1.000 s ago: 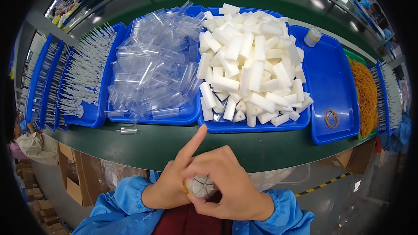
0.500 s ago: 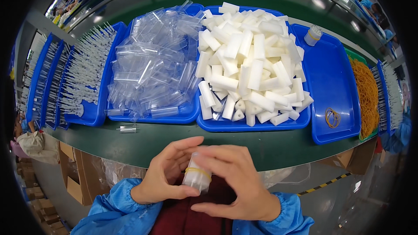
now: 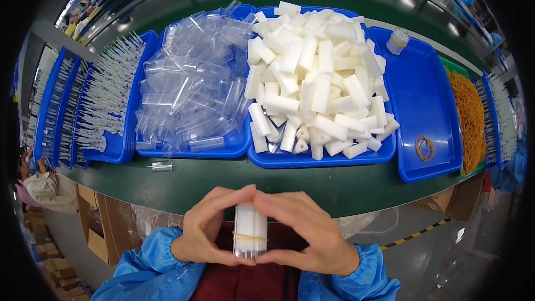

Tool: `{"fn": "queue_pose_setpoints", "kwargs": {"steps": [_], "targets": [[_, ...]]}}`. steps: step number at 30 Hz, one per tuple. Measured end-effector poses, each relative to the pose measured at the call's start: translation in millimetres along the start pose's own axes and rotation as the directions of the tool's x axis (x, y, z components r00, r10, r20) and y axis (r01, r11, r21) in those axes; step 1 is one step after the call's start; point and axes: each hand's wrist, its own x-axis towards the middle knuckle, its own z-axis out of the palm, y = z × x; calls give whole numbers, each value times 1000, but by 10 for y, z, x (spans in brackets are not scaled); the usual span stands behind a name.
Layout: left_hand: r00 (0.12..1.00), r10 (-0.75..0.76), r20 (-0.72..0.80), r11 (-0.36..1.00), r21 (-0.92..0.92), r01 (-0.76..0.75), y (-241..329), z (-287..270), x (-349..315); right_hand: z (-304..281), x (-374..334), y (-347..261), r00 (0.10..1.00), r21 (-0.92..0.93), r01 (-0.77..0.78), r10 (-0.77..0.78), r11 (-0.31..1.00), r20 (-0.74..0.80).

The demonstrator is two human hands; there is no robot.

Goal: Assembling plastic tube components with white inserts and securing bundles with rubber bands at an assembly line.

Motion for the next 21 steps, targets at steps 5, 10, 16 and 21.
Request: {"fn": "queue_pose_setpoints", "kwargs": {"steps": [5,10,16,21], "targets": [[992,-61,-109,955,-294,27,-73,122,1,98,31,-24,985,264,-103,136,959,-109],[998,-24,-60,979,-205,11,-79,90,-5,-4,20,99,1000,52,22,-22,998,-9],[976,-171,-138,876,-474,86,-61,209,3,3,130,-28,993,-73,9,-18,997,-121],[927,-371,43,672,-677,300,41,119,44,41,73,35,987,-447,100,-144,889,-67]]}}
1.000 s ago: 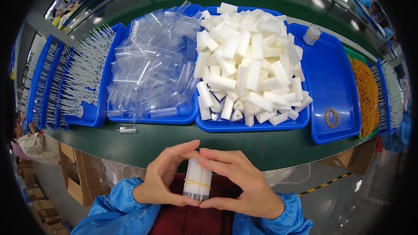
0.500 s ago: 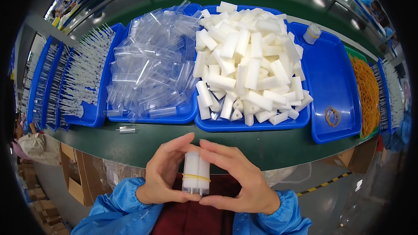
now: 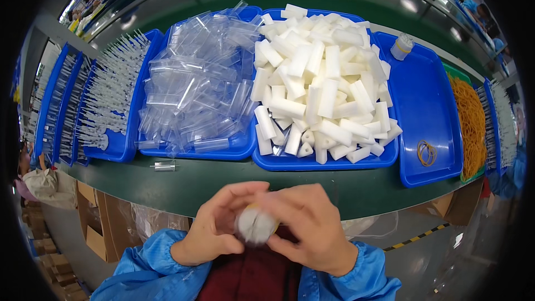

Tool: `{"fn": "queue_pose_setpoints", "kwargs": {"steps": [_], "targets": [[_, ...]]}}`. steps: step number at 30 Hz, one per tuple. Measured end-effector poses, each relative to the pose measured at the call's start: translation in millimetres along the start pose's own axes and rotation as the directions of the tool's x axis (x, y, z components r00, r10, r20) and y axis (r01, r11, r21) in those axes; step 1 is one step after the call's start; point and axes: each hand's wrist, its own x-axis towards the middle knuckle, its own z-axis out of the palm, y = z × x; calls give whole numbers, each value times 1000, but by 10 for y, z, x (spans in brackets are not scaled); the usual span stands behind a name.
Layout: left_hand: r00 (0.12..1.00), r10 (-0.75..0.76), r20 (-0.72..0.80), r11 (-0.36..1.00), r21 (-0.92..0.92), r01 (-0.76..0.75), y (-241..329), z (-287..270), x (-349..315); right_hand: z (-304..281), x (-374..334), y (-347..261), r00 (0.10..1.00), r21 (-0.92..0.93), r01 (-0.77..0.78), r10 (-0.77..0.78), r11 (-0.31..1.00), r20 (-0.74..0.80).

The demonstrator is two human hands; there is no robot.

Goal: Assembling plastic tube components with white inserts and securing bundles with rubber bands at an assembly line.

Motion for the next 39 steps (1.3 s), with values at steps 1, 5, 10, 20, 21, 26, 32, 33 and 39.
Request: {"fn": "queue_pose_setpoints", "kwargs": {"steps": [1,5,10,20,21,26,32,33,39], "targets": [[998,-53,31,998,-42,54,26,-63,-21,-29,18,-60,980,135,-179,189,974,-64],[972,225,65,724,657,-212,172,-44,-51,-6,-6,-78,788,778,-454,603,434,123],[904,300,305,345,849,-401,262,-145,17,-46,-3,-82,830,633,-540,478,556,288],[923,310,227,450,821,-353,199,-121,-12,-85,-48,-36,951,300,-297,255,907,174],[918,323,228,438,824,-359,187,-115,3,-73,-61,-10,950,339,-303,255,891,178],[867,402,295,282,861,-424,109,-57,35,-150,-73,-43,910,640,-410,341,650,237],[791,418,447,60,855,-515,140,114,159,-703,11,-24,890,290,-453,405,843,211],[806,429,408,70,875,-480,155,100,132,-911,38,64,928,166,-369,372,915,16],[804,487,340,132,882,-453,186,13,137,-2245,383,1650,758,-86,-420,297,904,-581]]}}
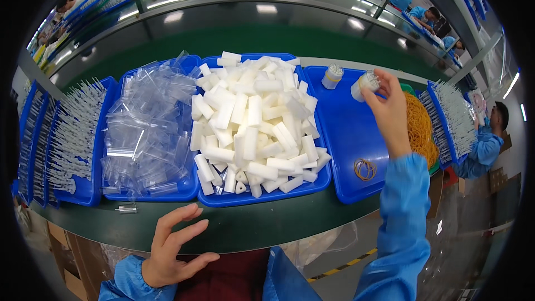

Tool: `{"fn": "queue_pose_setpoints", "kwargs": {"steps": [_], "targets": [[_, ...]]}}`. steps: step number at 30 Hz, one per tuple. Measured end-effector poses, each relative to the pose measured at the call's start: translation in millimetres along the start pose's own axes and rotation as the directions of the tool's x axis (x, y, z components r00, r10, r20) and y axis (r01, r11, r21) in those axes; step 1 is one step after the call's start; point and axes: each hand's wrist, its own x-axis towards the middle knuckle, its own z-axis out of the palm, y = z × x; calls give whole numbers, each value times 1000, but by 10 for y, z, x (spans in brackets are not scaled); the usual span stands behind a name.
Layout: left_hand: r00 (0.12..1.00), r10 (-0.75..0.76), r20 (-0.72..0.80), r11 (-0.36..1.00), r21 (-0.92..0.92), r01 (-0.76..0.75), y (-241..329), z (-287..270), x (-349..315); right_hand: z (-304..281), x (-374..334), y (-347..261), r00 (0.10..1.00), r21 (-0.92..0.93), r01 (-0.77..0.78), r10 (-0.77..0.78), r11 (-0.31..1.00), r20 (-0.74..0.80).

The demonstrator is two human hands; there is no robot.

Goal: Assembling plastic tube components with white inserts and securing bundles with rubber bands at an assembly line.

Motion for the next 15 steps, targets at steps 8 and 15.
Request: {"fn": "queue_pose_setpoints", "kwargs": {"steps": [8,15], "targets": [[995,-66,-79,994,85,73,-62,-174,-82,473,679,692,973,-193,-86,124,977,193],[950,-72,-304,941,296,166,-137,-664,-358,437,802,1153,916,-22,-94,95,995,389]]}}
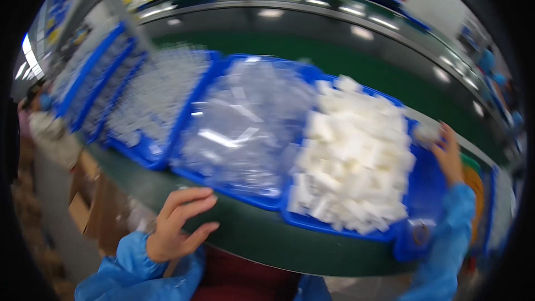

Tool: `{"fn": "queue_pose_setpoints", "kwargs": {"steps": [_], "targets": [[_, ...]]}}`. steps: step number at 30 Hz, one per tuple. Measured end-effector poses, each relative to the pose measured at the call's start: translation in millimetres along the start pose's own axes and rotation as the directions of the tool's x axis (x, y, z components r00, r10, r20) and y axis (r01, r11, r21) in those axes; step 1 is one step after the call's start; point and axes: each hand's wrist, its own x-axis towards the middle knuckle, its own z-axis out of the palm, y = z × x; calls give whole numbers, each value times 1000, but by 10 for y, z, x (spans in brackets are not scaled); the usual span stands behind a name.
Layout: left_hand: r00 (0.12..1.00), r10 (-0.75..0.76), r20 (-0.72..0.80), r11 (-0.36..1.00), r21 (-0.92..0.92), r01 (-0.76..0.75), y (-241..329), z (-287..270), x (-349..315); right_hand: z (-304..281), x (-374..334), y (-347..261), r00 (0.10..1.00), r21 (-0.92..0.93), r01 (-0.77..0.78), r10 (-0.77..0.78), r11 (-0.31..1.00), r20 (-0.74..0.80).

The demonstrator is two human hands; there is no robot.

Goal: Assembling plastic tube components with white inserts and securing bundles with rubber bands at an assembly line.

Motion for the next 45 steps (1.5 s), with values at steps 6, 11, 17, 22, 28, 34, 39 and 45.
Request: {"fn": "queue_pose_setpoints", "kwargs": {"steps": [6,11,17,22,28,34,39,45], "targets": [[966,-120,-227,907,372,200,-480,-626,-20,-504,-445,-153,961,-213,139,-184,967,-206],[997,-77,-24,824,561,77,-878,-845,182,203,-1404,-1836,946,-76,134,-150,988,-287],[997,-74,-24,761,644,72,-1148,-819,487,1456,-2017,-2720,790,-101,613,-608,783,84],[989,-70,-133,846,518,129,-1005,-790,323,1877,-1945,-2766,640,-276,767,-722,579,263],[935,-267,-235,956,-189,226,-443,-550,-145,1752,-1804,-2680,804,-392,571,-588,721,91],[981,22,191,950,-309,39,8,301,-370,2095,-1776,-2715,811,-585,528,-569,616,132],[967,122,222,958,-281,-56,41,578,-374,1957,-1881,-2746,804,-484,558,-583,674,115],[970,141,198,969,-226,-95,12,669,-285,2044,-1923,-2648,792,-390,556,-610,734,-18]]}}
